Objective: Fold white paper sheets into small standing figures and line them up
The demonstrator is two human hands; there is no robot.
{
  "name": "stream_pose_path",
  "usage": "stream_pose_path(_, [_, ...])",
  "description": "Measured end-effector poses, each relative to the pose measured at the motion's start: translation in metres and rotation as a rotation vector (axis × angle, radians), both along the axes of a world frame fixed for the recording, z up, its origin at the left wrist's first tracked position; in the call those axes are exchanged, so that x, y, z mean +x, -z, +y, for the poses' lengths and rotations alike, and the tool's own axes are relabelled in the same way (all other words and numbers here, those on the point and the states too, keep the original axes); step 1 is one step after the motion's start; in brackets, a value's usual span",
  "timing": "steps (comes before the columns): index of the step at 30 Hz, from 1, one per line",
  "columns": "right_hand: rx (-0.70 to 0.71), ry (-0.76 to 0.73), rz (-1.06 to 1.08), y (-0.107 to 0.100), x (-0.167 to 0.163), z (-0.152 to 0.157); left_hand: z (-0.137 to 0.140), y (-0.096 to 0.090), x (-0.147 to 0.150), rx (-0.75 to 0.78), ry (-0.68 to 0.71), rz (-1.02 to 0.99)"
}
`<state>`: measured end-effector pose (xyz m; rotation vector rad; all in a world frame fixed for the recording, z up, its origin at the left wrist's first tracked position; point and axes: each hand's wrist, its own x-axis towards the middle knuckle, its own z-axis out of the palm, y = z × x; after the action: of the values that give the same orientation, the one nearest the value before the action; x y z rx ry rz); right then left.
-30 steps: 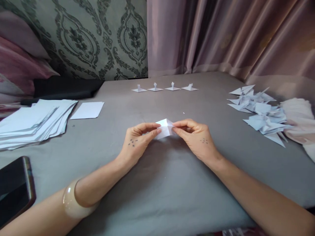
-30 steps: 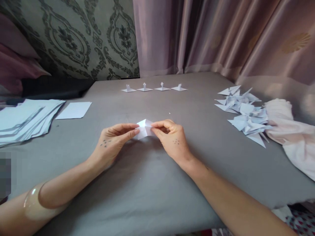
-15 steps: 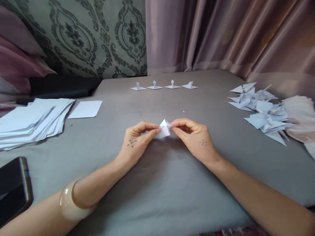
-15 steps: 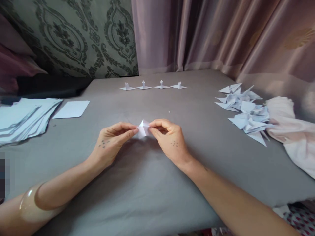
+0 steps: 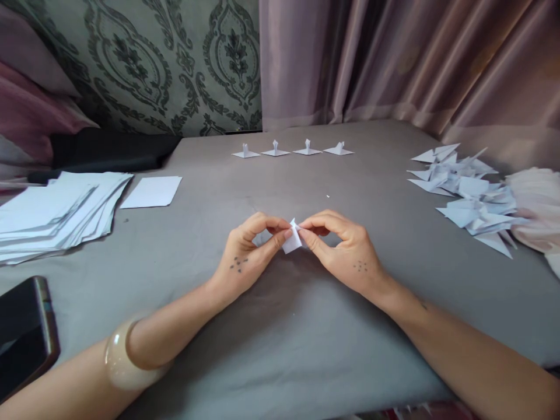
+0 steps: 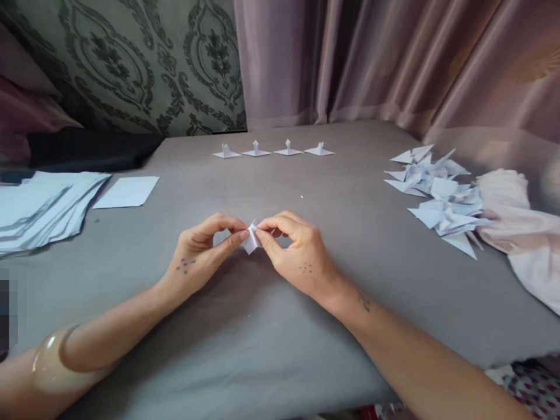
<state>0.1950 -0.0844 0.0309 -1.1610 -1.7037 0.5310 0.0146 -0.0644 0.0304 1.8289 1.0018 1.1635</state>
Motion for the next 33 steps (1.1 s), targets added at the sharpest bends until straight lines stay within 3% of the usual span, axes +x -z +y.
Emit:
stream_pose_path(7, [0.222,0.039,-0.215,0.0005,0.0004,-0.003,-0.0036,-0.0035,0.002,0.107,-0.012,0.086])
stream_pose_path(19, [0.422,0.078,-0.463,0.0001,0.0026,-0.005,-0.0071,0.001,0.0012,0.302,-0.057,0.264])
stream_pose_path(25, [0.422,0.155,-0.443,0.0019,0.0054,-0.0028,-0.0047,0.0003,0.0001,0.254,-0.181,0.223])
stream_pose_path(33, [0.372,0.142,-0.359,0.0047,0.0072,-0.001,-0.0022,0.0013,0.0007,0.106,-0.108,0.095])
